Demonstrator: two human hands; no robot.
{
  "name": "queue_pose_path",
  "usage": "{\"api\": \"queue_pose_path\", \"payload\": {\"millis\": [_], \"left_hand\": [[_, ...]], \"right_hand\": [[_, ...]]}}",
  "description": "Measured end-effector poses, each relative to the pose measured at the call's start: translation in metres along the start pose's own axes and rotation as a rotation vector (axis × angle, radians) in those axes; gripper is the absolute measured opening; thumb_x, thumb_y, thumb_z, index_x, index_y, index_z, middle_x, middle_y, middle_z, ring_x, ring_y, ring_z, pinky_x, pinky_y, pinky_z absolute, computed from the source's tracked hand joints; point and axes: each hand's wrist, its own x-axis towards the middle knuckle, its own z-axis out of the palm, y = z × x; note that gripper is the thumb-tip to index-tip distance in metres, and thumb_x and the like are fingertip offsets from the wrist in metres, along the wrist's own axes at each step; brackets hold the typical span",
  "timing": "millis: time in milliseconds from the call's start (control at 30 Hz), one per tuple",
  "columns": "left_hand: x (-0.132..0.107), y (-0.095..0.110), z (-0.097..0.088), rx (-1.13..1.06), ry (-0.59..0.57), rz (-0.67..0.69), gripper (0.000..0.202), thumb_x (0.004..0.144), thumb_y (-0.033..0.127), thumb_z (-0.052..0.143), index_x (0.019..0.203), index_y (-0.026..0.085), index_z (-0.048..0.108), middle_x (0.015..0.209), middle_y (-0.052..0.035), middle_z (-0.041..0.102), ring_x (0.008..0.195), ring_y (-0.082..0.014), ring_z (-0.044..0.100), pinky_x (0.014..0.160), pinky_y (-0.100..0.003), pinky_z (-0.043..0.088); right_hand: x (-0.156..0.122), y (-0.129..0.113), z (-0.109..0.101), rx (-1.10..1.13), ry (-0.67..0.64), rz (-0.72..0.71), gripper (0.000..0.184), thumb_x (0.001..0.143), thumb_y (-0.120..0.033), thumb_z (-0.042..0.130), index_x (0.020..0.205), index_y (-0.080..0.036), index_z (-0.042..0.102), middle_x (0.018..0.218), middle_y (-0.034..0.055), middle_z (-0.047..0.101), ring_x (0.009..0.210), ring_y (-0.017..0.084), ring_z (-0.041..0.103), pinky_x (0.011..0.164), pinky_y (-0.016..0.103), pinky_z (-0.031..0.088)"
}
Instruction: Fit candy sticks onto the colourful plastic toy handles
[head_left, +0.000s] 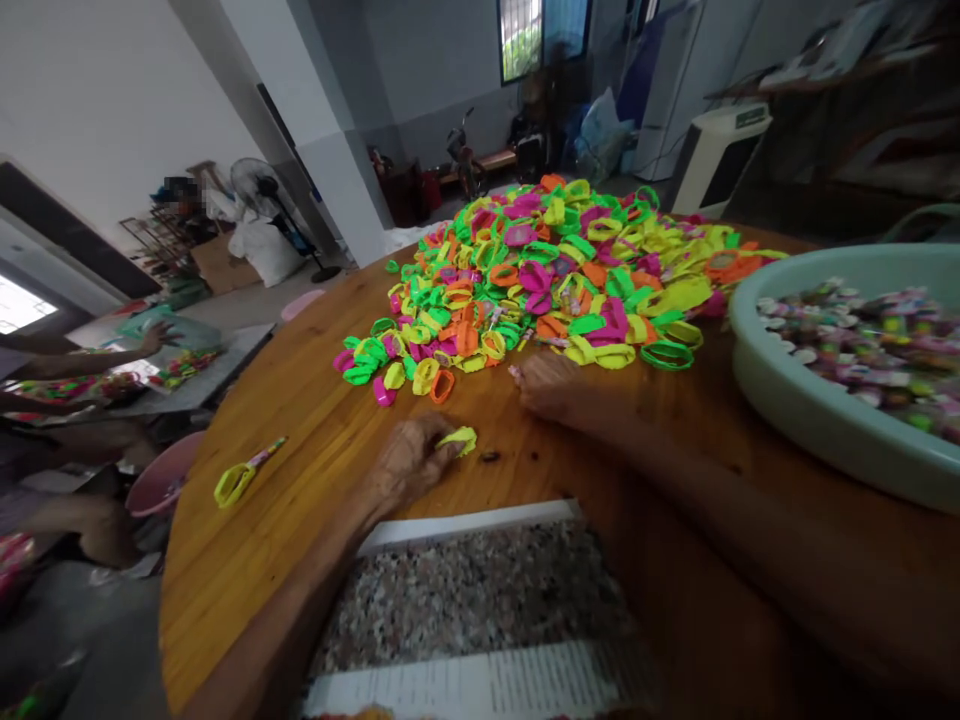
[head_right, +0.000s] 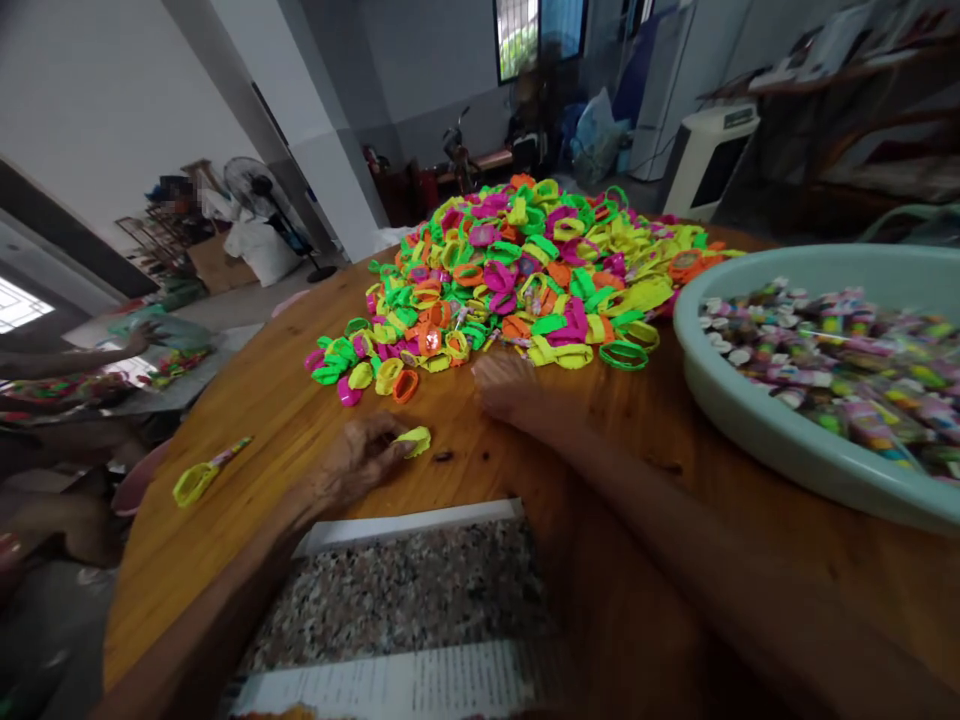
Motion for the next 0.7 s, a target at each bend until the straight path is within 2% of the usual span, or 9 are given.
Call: {"api": "queue_pose_path", "payload": {"millis": [67, 133, 200, 267, 333, 433, 533, 700], "left_hand": [[-0.011, 0.003, -0.002, -0.016, 0.005, 0.075, 0.025, 0.093, 0.037, 0.057, 0.090, 0.016, 0.068, 0.089, -0.0061, 0.069, 0.077, -0.0170, 0.062, 0.069, -0.029, 0.047], [-0.027, 0.008, -0.007, -0.016, 0.007, 0.156, 0.021, 0.094, 0.033, 0.055, 0.090, 0.016, 0.067, 0.098, -0.0087, 0.069, 0.090, -0.0194, 0.064, 0.079, -0.032, 0.050], [-0.045, 0.014, -0.013, -0.018, 0.010, 0.211, 0.016, 0.096, 0.027, 0.054, 0.096, 0.017, 0.067, 0.109, -0.0099, 0.068, 0.103, -0.0205, 0.063, 0.088, -0.033, 0.050], [-0.064, 0.020, -0.017, -0.025, 0.024, 0.238, 0.014, 0.096, 0.023, 0.055, 0.103, 0.019, 0.066, 0.115, -0.0088, 0.067, 0.107, -0.0190, 0.063, 0.091, -0.032, 0.050], [-0.081, 0.024, -0.018, -0.035, 0.031, 0.267, 0.014, 0.095, 0.019, 0.057, 0.105, 0.020, 0.065, 0.115, -0.0076, 0.066, 0.105, -0.0174, 0.063, 0.089, -0.031, 0.051], [-0.101, 0.025, -0.012, -0.052, -0.011, 0.320, 0.016, 0.094, 0.017, 0.057, 0.108, 0.021, 0.065, 0.111, -0.0075, 0.065, 0.103, -0.0178, 0.062, 0.088, -0.032, 0.052], [-0.111, 0.020, -0.002, -0.057, -0.004, 0.354, 0.023, 0.095, 0.015, 0.055, 0.115, 0.021, 0.063, 0.115, -0.0091, 0.063, 0.108, -0.0199, 0.061, 0.091, -0.035, 0.052], [-0.120, 0.012, 0.009, -0.009, 0.092, 0.409, 0.027, 0.095, 0.013, 0.052, 0.121, 0.021, 0.059, 0.130, -0.0108, 0.059, 0.119, -0.0220, 0.057, 0.100, -0.038, 0.050]], "right_hand": [[-0.028, -0.009, -0.008, 0.116, -0.017, -0.067, 0.039, 0.102, -0.033, 0.037, 0.085, -0.013, 0.065, 0.085, 0.0102, 0.066, 0.076, 0.017, 0.056, 0.066, 0.030, 0.033], [-0.063, -0.024, -0.016, 0.353, -0.023, -0.169, 0.042, 0.103, -0.038, 0.040, 0.073, -0.016, 0.059, 0.071, 0.0042, 0.061, 0.064, 0.013, 0.050, 0.061, 0.029, 0.031], [-0.099, -0.041, -0.022, 0.515, -0.006, -0.261, 0.033, 0.100, -0.031, 0.046, 0.072, -0.016, 0.057, 0.072, 0.0029, 0.060, 0.066, 0.013, 0.050, 0.063, 0.028, 0.031], [-0.130, -0.057, -0.025, 0.521, -0.011, -0.327, 0.025, 0.096, -0.024, 0.050, 0.075, -0.016, 0.059, 0.076, 0.0037, 0.062, 0.068, 0.014, 0.051, 0.063, 0.030, 0.029], [-0.152, -0.071, -0.023, 0.423, -0.016, -0.373, 0.019, 0.094, -0.021, 0.052, 0.080, -0.016, 0.063, 0.080, 0.0053, 0.063, 0.069, 0.015, 0.051, 0.063, 0.032, 0.027], [-0.169, -0.085, -0.015, 0.246, 0.036, -0.387, 0.014, 0.094, -0.020, 0.054, 0.088, -0.017, 0.066, 0.086, 0.0075, 0.063, 0.074, 0.018, 0.051, 0.065, 0.033, 0.027], [-0.174, -0.094, -0.009, 0.158, 0.098, -0.343, 0.013, 0.094, -0.020, 0.053, 0.089, -0.018, 0.064, 0.091, 0.0082, 0.062, 0.081, 0.021, 0.051, 0.070, 0.035, 0.030], [-0.175, -0.103, -0.007, 0.294, 0.160, -0.306, 0.018, 0.098, -0.021, 0.047, 0.089, -0.017, 0.062, 0.090, 0.0073, 0.061, 0.081, 0.020, 0.052, 0.071, 0.033, 0.034]]}}
